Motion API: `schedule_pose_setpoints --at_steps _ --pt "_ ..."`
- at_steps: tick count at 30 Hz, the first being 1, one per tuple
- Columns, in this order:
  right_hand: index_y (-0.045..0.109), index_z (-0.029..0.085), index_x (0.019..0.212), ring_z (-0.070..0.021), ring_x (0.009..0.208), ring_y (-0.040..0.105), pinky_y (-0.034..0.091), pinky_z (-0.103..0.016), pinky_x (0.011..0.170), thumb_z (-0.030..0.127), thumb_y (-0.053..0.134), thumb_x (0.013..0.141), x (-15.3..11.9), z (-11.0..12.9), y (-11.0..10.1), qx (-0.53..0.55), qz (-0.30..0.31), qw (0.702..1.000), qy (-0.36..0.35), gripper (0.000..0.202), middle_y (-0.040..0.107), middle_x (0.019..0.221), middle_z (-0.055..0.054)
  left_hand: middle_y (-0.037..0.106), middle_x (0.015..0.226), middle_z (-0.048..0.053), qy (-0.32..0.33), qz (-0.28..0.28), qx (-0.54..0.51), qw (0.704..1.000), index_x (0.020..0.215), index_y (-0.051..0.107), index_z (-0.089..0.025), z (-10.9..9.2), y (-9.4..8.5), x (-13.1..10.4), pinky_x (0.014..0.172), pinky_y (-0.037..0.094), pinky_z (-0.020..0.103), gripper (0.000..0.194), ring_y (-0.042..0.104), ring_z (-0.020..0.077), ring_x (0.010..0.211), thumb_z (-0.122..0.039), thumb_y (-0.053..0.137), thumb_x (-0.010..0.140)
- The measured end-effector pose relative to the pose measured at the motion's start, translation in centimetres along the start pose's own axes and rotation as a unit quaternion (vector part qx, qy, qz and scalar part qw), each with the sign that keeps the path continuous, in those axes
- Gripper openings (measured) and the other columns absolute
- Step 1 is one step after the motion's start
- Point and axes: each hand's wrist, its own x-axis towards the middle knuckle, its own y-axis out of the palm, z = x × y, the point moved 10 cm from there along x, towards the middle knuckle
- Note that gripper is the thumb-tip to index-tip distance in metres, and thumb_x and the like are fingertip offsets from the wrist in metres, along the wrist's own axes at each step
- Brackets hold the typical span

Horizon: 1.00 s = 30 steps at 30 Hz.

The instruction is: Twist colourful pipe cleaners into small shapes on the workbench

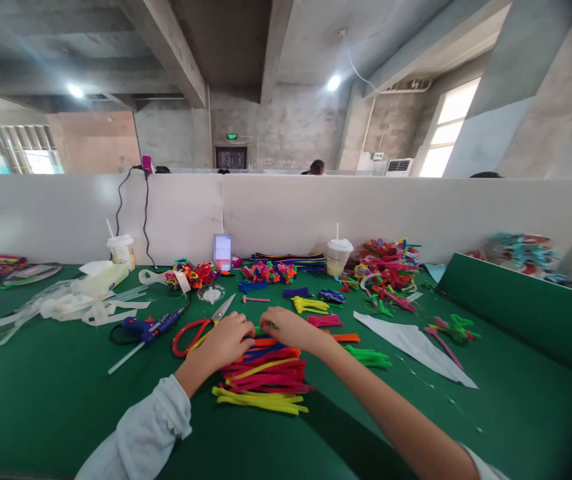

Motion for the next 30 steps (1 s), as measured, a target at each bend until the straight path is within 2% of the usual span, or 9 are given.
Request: schedule_pose_setpoints --at_steps 4,8,11,15,18,21,23,25,30 --pt "0.057 0.018 0.087 -0.0163 0.081 0.050 0.035 -0.027 0.070 0.015 0.047 0.080 -3.0 1.4 0.3 -0.083 -0.067 0.994 0.035 0.012 0.057 0.085 -0.005 0.056 0.077 0.004 0.016 0.004 0.033 0.999 0.074 0.057 -0.017 -1.2 -0.3 0.2 0.070 0.038 0.029 0.016 0.049 0.0171 0.078 -0.019 0.042 0.082" --pt "0.054 0.020 0.089 -0.0159 0.082 0.049 0.034 -0.027 0.069 0.015 0.048 0.080 -3.1 1.5 0.5 -0.113 -0.091 0.989 0.031 0.011 0.055 0.087 -0.004 0.055 0.075 0.004 0.022 0.007 0.035 0.999 0.075 0.057 -0.018 -1.1 -0.3 0.0 0.069 0.038 0.029 0.013 0.049 0.0177 0.080 -0.023 0.047 0.080" --pt "0.053 0.020 0.084 -0.0154 0.079 0.047 0.034 -0.026 0.068 0.013 0.046 0.081 -3.0 1.7 0.3 -0.128 -0.111 0.985 0.025 0.010 0.054 0.084 -0.003 0.055 0.073 0.004 0.027 0.007 0.040 0.999 0.073 0.056 -0.017 -1.1 -0.3 -0.1 0.068 0.038 0.028 0.017 0.049 0.0172 0.077 -0.021 0.042 0.082" --pt "0.052 0.019 0.080 -0.0160 0.074 0.046 0.033 -0.027 0.065 0.014 0.040 0.084 -3.3 2.2 -0.1 -0.152 -0.130 0.979 0.021 0.014 0.054 0.079 -0.004 0.056 0.078 0.006 0.034 -0.030 0.053 0.998 0.074 0.053 -0.016 -1.6 -1.1 0.0 0.070 0.038 0.030 0.021 0.049 0.0186 0.078 -0.020 0.036 0.085" --pt "0.052 0.018 0.081 -0.0171 0.075 0.045 0.033 -0.029 0.068 0.014 0.036 0.085 -3.7 2.3 -1.0 -0.137 -0.168 0.976 0.033 0.016 0.054 0.080 -0.005 0.057 0.076 0.005 -0.005 -0.047 0.048 0.998 0.080 0.051 -0.017 -1.0 -1.5 0.1 0.066 0.038 0.028 0.021 0.052 0.0173 0.074 -0.021 0.032 0.087" --pt "0.050 0.017 0.091 -0.0182 0.084 0.045 0.034 -0.030 0.075 0.014 0.039 0.084 -4.0 2.5 -2.0 -0.107 -0.205 0.973 0.027 0.014 0.054 0.090 -0.006 0.057 0.071 0.003 -0.045 -0.047 0.062 0.996 0.085 0.050 -0.018 -0.2 -1.3 0.1 0.058 0.037 0.024 0.021 0.055 0.0157 0.066 -0.024 0.030 0.088" --pt "0.051 0.018 0.094 -0.0182 0.088 0.044 0.033 -0.030 0.079 0.017 0.040 0.085 -4.1 3.0 -2.1 -0.099 -0.203 0.974 0.005 0.014 0.055 0.093 -0.006 0.058 0.071 0.003 -0.048 -0.061 0.076 0.994 0.086 0.050 -0.019 -0.2 -1.5 0.0 0.056 0.036 0.024 0.022 0.056 0.0159 0.066 -0.026 0.029 0.088" --pt "0.053 0.019 0.089 -0.0176 0.084 0.045 0.033 -0.030 0.077 0.018 0.038 0.086 -4.0 3.4 -2.0 -0.104 -0.187 0.977 -0.011 0.015 0.055 0.087 -0.005 0.058 0.071 0.003 -0.044 -0.080 0.077 0.993 0.086 0.050 -0.019 -0.3 -1.7 0.0 0.056 0.036 0.023 0.024 0.056 0.0160 0.067 -0.028 0.028 0.089" --pt "0.052 0.017 0.081 -0.0170 0.074 0.043 0.032 -0.029 0.069 0.017 0.033 0.088 -4.1 3.3 -2.5 -0.127 -0.205 0.970 0.008 0.020 0.053 0.077 -0.005 0.059 0.075 0.003 -0.018 -0.102 0.045 0.994 0.089 0.053 -0.020 -0.4 -2.3 -0.3 0.060 0.038 0.023 0.023 0.057 0.0153 0.071 -0.030 0.032 0.088"
